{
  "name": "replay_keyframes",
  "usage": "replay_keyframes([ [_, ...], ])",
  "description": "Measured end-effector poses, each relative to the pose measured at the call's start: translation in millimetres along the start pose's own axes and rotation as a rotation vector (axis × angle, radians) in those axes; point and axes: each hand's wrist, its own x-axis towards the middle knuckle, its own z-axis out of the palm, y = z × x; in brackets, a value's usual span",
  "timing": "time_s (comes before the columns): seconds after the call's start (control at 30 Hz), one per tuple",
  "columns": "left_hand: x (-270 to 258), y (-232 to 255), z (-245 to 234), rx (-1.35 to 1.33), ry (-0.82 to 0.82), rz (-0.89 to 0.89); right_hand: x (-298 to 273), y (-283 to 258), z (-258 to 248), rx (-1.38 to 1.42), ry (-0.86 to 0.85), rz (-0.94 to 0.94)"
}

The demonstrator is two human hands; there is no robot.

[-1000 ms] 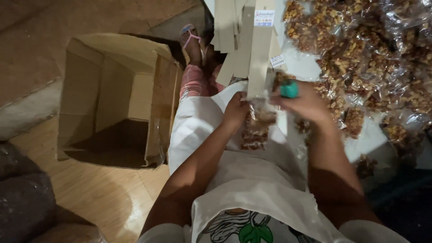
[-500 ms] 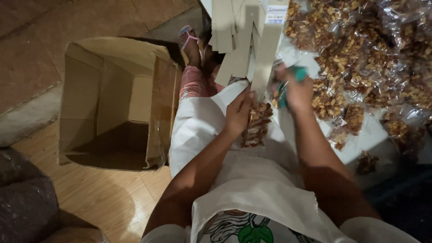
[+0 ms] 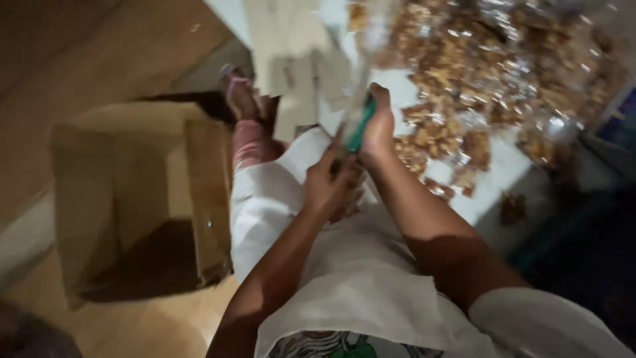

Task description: The person is stapling small plastic bags containing peanuts onto long cardboard strips for retail display.

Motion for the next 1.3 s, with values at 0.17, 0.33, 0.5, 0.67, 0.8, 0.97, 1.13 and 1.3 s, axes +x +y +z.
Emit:
replay_keyframes([
  [0.17,32.7,-4.2,1.5,-0.282,0.037,-0.393,45.3,-60.8,-56.6,-0.415,0.131,-0.021],
  [0.33,48.1,-26.7,0.8,-0.429,0.005,-0.638,95.2,-113.7,-161.4,-0.877,0.359,-0.261],
  [0.5,45.9,-23.8,-5.0,-0.278,0.076,-0.578,81.6,-116.8,-192.4,-1.232,-0.004,-0.276],
  [0.67,45.6,-58.7,4.9,-0.459,0.136,-0.470,40.9,-88.0,-118.7,-1.373,-0.246,-0.286],
  [0.8,34.4,-3.8,-9.9,-0.523,0.135,-0.454,61.4,-71.9,-102.6,-1.538,-0.269,-0.372],
  [0.97,36.6,-5.2,-15.1,-0.579,0.158,-0.453,79.5,-57.3,-98.8,-1.688,-0.397,-0.443],
  [1.13,40.9,-34.0,-12.3,-0.431,0.069,-0.533,99.5,-54.4,-108.1,-1.661,-0.421,-0.419],
  [1.3,48.0,-86.8,3.2,-0.331,0.127,-0.438,31.0,-109.8,-73.2,-1.118,-0.806,-0.392],
])
